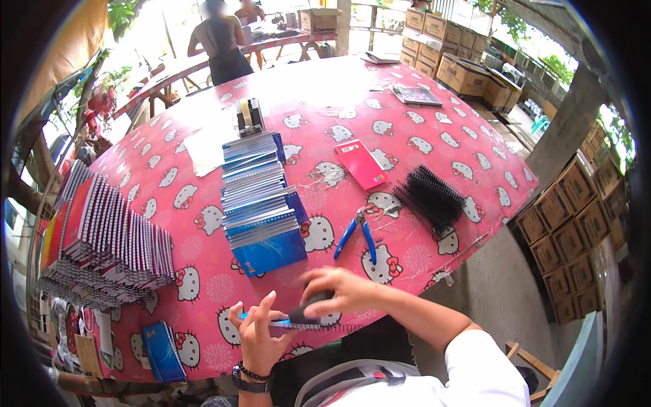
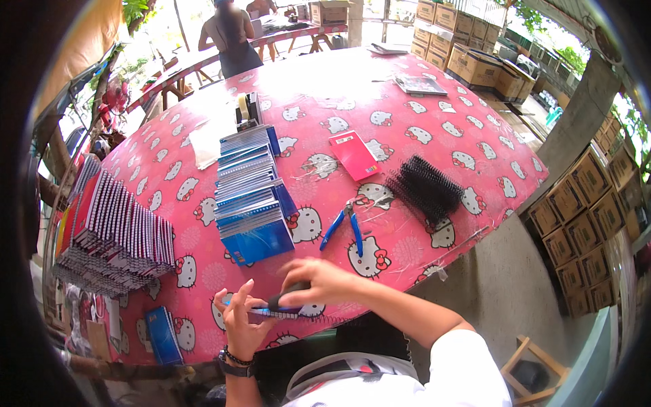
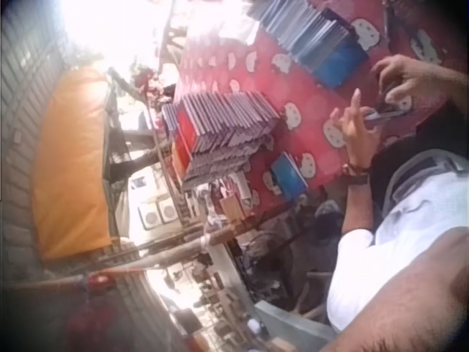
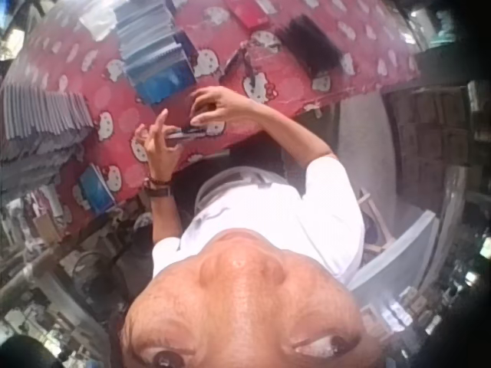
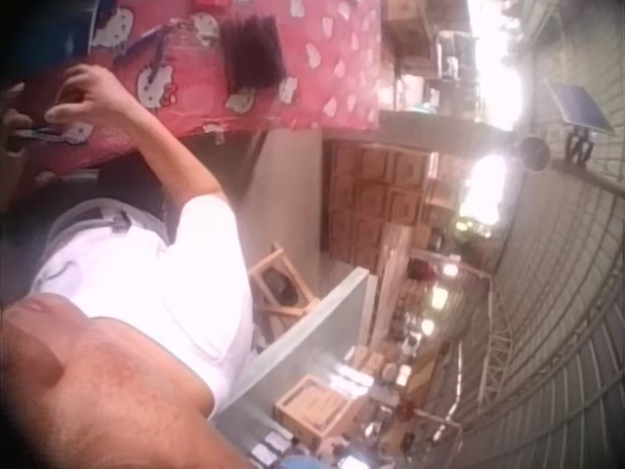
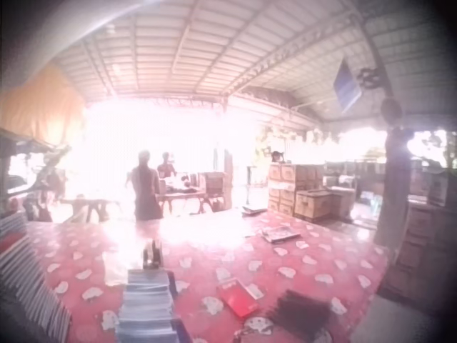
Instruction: The person assembles notebooks by sliding black plastic coils through the holes of a stack of paper and covers.
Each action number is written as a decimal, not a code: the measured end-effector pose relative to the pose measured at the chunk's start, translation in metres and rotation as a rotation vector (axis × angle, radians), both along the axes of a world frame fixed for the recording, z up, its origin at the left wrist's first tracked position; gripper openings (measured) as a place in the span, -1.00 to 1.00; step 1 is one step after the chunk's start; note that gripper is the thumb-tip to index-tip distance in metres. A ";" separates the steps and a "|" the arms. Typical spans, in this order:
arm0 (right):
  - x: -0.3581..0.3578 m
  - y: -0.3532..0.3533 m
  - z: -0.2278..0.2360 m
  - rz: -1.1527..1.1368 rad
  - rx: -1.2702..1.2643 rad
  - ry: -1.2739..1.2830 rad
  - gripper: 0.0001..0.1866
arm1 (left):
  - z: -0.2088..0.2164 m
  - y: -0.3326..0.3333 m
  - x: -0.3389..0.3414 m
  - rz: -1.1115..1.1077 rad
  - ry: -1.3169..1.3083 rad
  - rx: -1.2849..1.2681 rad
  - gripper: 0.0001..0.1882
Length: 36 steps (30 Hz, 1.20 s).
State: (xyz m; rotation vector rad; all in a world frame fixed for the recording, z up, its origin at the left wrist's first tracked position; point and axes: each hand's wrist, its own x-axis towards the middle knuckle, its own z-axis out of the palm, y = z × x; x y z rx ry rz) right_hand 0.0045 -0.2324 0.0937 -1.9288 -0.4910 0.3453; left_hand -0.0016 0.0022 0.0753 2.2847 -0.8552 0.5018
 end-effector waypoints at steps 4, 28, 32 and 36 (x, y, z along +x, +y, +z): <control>-0.006 0.006 0.005 0.249 0.691 0.177 -0.50 | 0.000 0.003 0.002 0.011 0.018 0.002 -0.15; 0.023 0.021 0.006 0.081 -0.014 0.082 -0.61 | -0.032 0.018 0.003 -0.187 0.697 -0.716 -0.54; 0.009 0.020 0.005 0.194 0.625 0.356 -0.61 | -0.043 0.020 0.011 -0.153 0.608 -0.486 -0.55; 0.016 0.013 0.006 -0.021 0.337 0.247 -0.61 | -0.047 0.013 0.009 -0.154 0.697 -0.591 -0.56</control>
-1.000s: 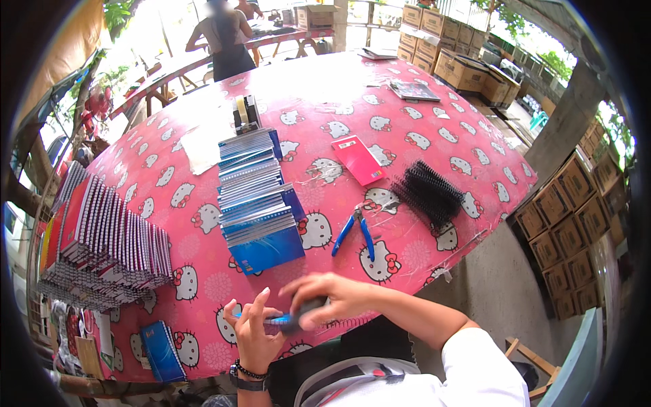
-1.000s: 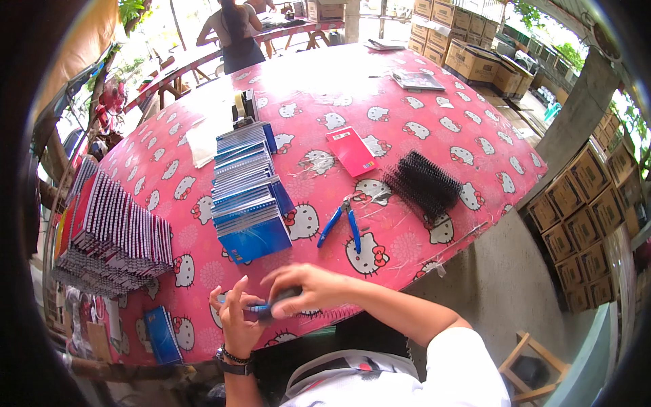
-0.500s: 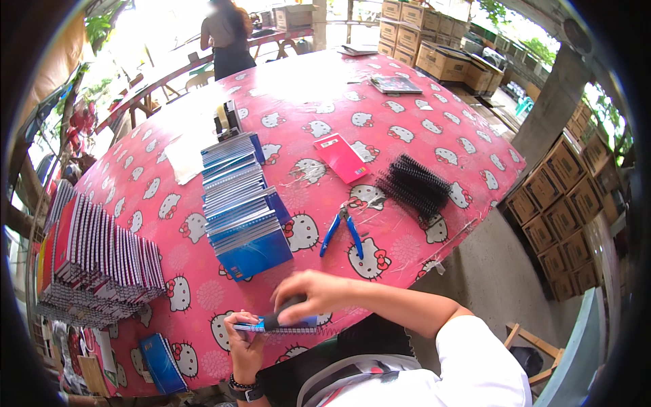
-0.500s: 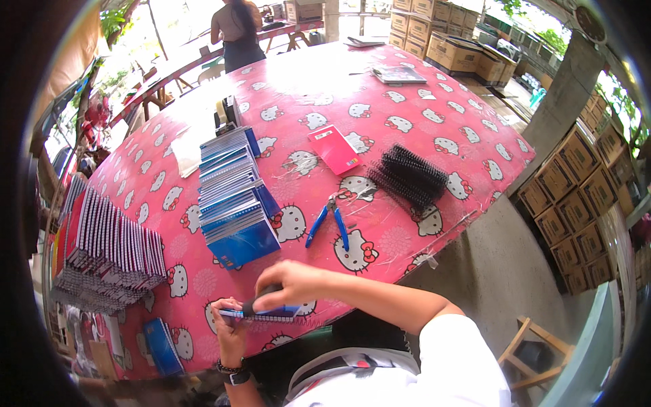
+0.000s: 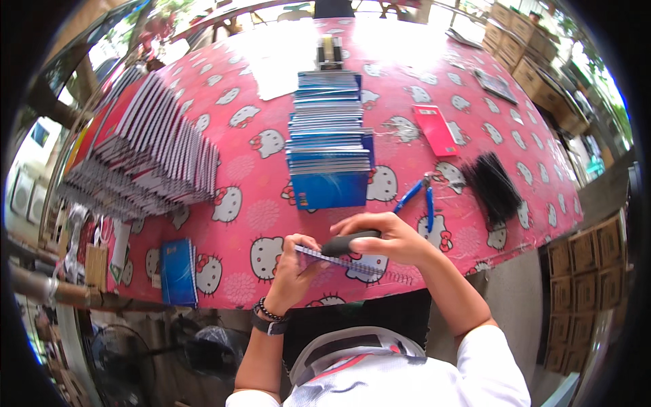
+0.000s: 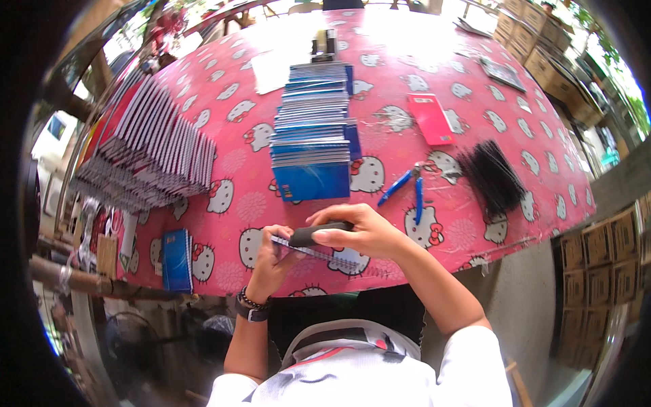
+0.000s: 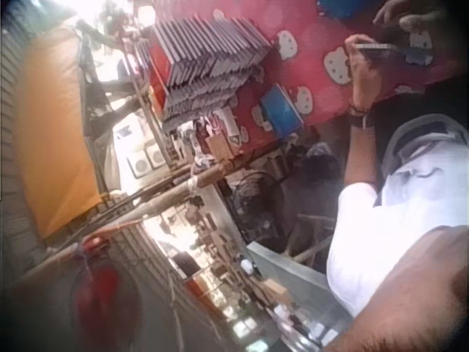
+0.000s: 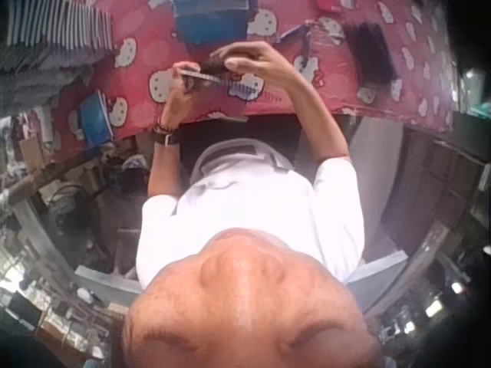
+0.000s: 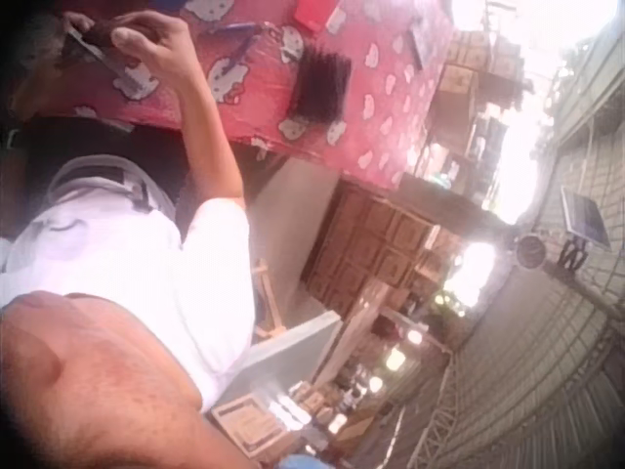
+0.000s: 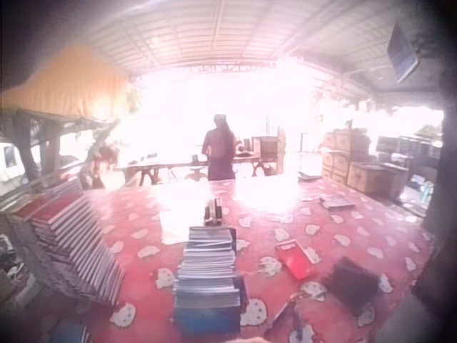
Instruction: The person assembles notebooks by sliding black plastic coils through the holes of a stack of paper and covers.
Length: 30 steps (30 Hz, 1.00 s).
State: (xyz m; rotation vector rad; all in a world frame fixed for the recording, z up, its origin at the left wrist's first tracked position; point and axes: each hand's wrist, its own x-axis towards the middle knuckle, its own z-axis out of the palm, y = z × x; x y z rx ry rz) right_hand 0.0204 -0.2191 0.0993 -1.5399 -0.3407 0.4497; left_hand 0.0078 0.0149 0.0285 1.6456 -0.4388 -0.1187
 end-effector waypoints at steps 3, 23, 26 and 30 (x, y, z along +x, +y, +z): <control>-0.003 0.016 0.002 0.175 0.193 -0.096 -0.58 | 0.000 0.007 0.001 -0.034 0.011 -0.050 -0.57; -0.022 0.036 0.023 -0.314 -0.351 -0.843 -0.69 | 0.062 -0.020 -0.013 0.137 0.071 -0.300 -0.85; -0.024 0.042 0.025 -0.274 -0.289 -0.711 -0.72 | 0.063 -0.015 -0.017 0.133 0.034 -0.363 -0.85; -0.024 0.048 0.019 -0.305 -0.210 -0.669 -0.75 | 0.061 -0.016 -0.018 0.155 -0.039 -0.344 -0.84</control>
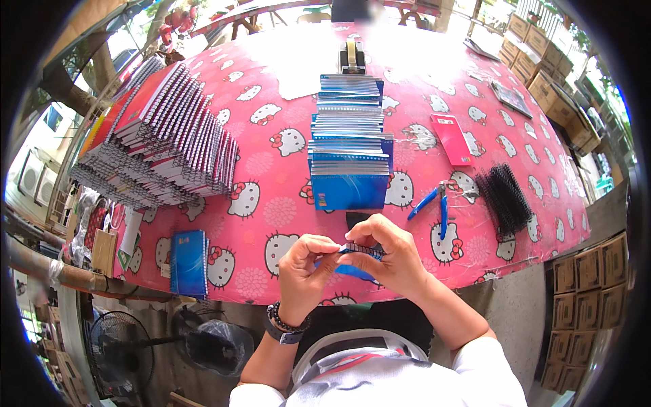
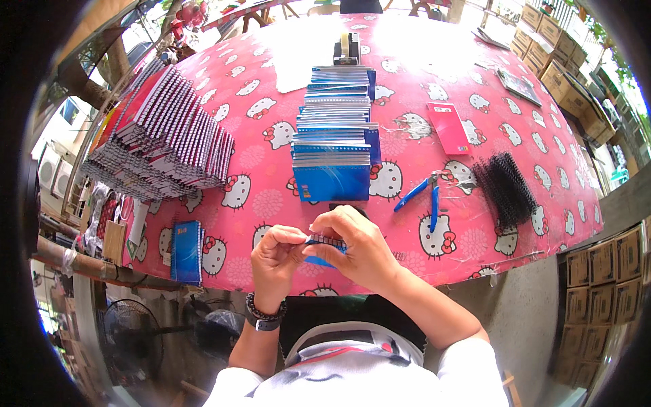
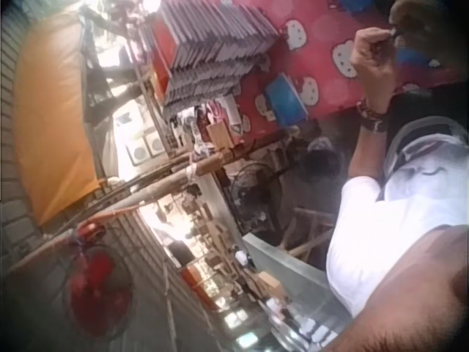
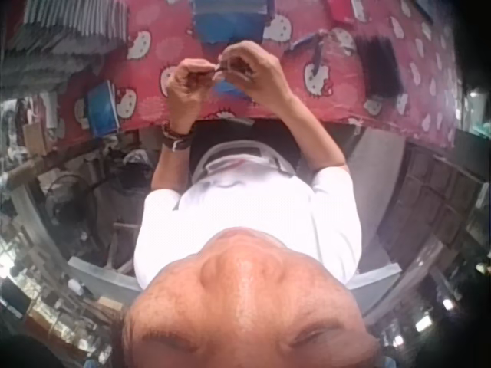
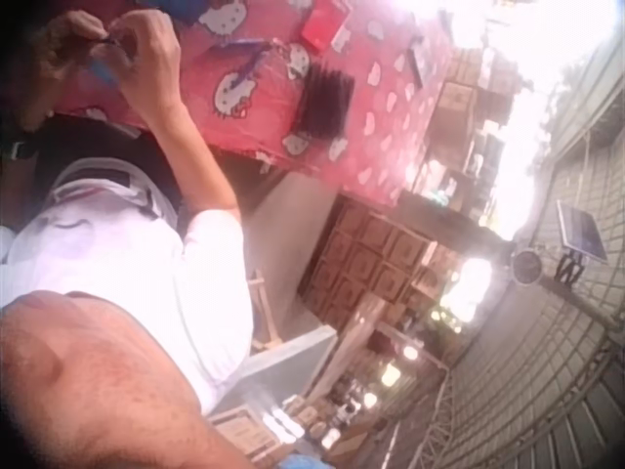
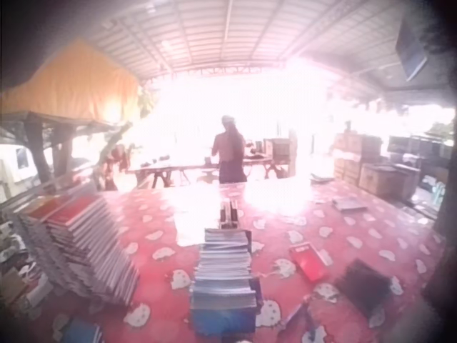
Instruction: The person assembles notebooks by sliding black plastic coils through the holes of a stack of paper and covers.
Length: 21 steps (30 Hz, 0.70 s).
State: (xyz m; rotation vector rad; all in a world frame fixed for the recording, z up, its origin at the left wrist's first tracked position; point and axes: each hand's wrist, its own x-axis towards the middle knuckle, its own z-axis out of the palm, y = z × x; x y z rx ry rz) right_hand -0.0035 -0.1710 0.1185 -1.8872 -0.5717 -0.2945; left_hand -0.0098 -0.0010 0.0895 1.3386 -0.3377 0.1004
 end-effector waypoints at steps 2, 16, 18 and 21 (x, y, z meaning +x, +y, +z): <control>0.002 0.001 -0.003 -0.022 0.059 -0.038 -0.76 | -0.001 -0.001 0.003 0.011 -0.029 0.022 -0.83; 0.006 0.003 0.008 -0.032 -0.111 -0.249 -0.73 | -0.001 -0.003 0.002 0.101 -0.203 0.158 -0.80; 0.004 0.011 0.004 -0.027 -0.118 -0.279 -0.76 | -0.001 -0.002 -0.001 0.140 -0.141 0.215 -0.82; 0.002 0.023 0.005 -0.025 -0.152 -0.278 -0.78 | 0.000 0.001 -0.008 0.194 -0.114 0.340 -0.85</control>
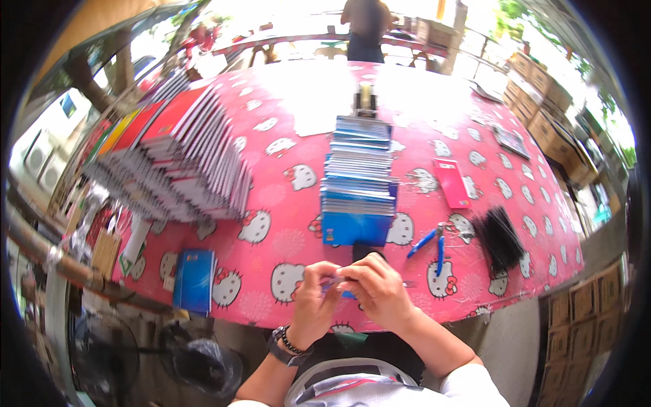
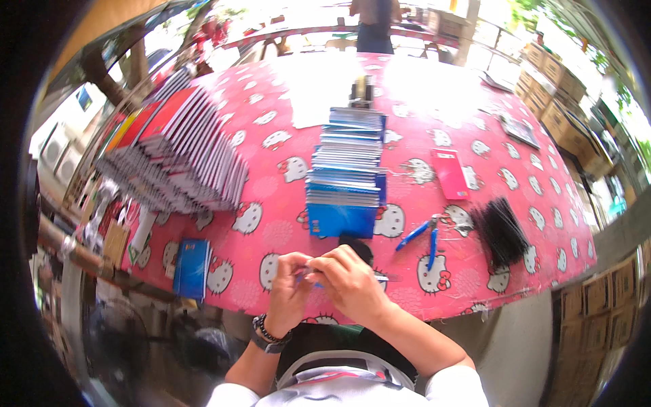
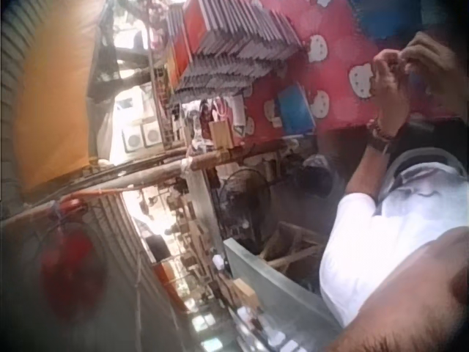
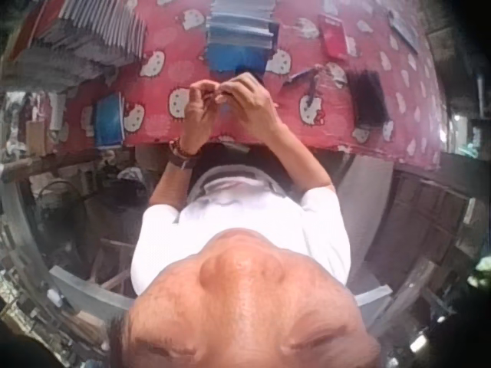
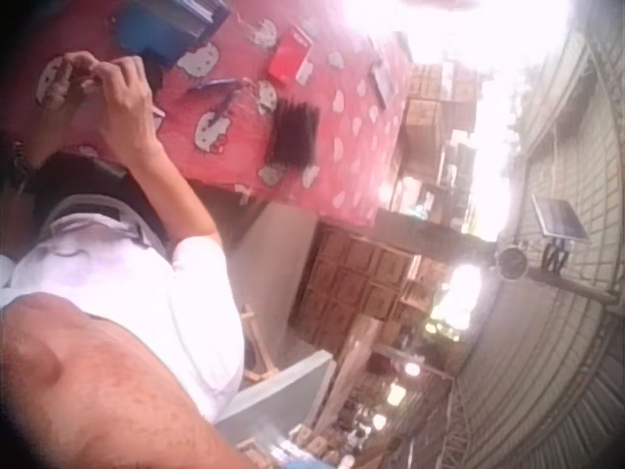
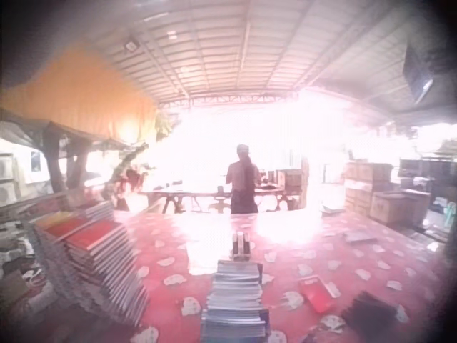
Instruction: The person assembles notebooks by sliding black plastic coils through the holes of a stack of paper and covers.
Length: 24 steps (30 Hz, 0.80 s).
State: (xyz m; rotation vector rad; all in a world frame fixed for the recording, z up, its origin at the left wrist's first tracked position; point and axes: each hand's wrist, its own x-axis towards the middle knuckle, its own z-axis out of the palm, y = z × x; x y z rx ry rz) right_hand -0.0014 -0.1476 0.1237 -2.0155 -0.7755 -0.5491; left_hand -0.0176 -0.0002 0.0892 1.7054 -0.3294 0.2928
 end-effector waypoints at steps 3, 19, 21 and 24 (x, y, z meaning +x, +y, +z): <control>0.000 -0.019 0.001 0.044 0.050 0.207 -0.53 | 0.004 0.016 0.001 0.057 -0.061 0.136 -0.86; -0.011 -0.048 -0.060 -0.236 -0.257 0.088 -0.52 | 0.027 0.287 0.025 1.058 -0.228 0.562 -0.72; -0.019 -0.071 -0.054 -0.322 -0.203 -0.036 -0.57 | 0.010 0.274 0.008 1.093 0.052 0.134 -0.72; -0.032 -0.120 -0.066 -0.676 -0.296 -0.142 -0.57 | -0.028 0.237 -0.010 1.050 0.396 0.067 -0.68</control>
